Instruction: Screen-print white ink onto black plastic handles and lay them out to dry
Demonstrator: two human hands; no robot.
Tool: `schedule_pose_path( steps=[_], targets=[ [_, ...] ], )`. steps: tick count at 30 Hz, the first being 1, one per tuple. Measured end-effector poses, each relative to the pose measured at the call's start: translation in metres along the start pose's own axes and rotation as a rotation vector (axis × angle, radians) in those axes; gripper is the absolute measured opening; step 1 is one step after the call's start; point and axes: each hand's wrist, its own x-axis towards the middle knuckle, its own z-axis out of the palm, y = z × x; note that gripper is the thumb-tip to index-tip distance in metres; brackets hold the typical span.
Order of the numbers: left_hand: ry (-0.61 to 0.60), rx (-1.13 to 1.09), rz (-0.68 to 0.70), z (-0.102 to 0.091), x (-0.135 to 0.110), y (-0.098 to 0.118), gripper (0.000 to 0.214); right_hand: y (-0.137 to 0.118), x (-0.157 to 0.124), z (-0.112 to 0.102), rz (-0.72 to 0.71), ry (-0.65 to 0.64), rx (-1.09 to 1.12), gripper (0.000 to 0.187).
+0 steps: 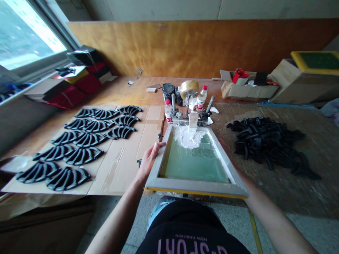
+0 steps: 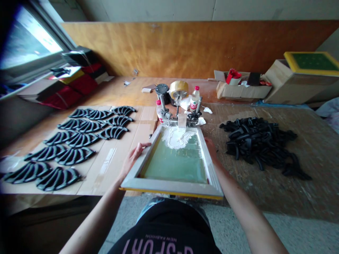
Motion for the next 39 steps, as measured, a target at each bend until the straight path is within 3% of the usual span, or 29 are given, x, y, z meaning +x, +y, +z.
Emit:
schedule_pose_path(
  steps=[2,4,7,10,12,14,19,21,24,28,31,34,36,39],
  targets=[
    [-0.023,0.027,-0.087,-0.003,-0.010,-0.029,0.055,0.002,0.018,-0.014,0.067,0.131,-0.057,0.029],
    [-0.025,0.015,-0.143,-0.001,-0.015,-0.057,0.065,-0.009,0.041,-0.015,0.004,0.208,-0.121,0.039],
    [-0.031,0.025,-0.162,0.004,-0.012,-0.088,0.072,-0.038,0.076,0.004,-0.200,0.112,-0.189,0.063],
    [-0.027,0.075,-0.175,0.005,-0.007,-0.104,0.068,-0.060,0.088,0.029,-0.228,-0.109,-0.286,0.038],
    [-0.014,0.092,-0.189,0.004,-0.005,-0.108,0.065,-0.067,0.079,0.039,-0.226,-0.213,-0.351,0.016],
    [-0.012,0.078,-0.188,0.003,-0.005,-0.109,0.063,-0.070,0.059,0.040,-0.305,-0.272,-0.384,0.010],
    [-0.012,0.068,-0.186,0.004,-0.007,-0.106,0.062,-0.074,0.024,0.020,-0.627,-0.448,-0.278,0.016],
    [0.002,0.057,-0.193,0.004,-0.008,-0.104,0.063,-0.074,0.024,0.016,-0.601,-0.437,-0.239,0.013],
    [0.014,0.039,-0.200,0.005,-0.009,-0.100,0.064,-0.073,0.021,0.022,-0.521,-0.309,-0.270,0.018],
    [0.007,0.036,-0.196,0.007,-0.012,-0.092,0.065,-0.076,0.010,0.029,-0.607,-0.326,-0.248,0.020],
    [0.009,-0.002,-0.209,0.006,-0.014,-0.081,0.067,-0.082,0.027,0.027,-0.489,-0.278,-0.177,0.012],
    [-0.018,-0.026,-0.215,0.002,-0.017,-0.060,0.069,-0.083,0.071,0.020,-0.305,-0.159,-0.191,0.040],
    [-0.026,-0.042,-0.196,-0.002,-0.017,-0.041,0.061,-0.072,0.099,0.010,-0.192,-0.086,-0.242,0.054],
    [-0.015,-0.107,-0.140,-0.003,-0.012,-0.008,0.050,-0.040,0.115,-0.014,0.010,0.063,-0.260,0.043]
  ],
)
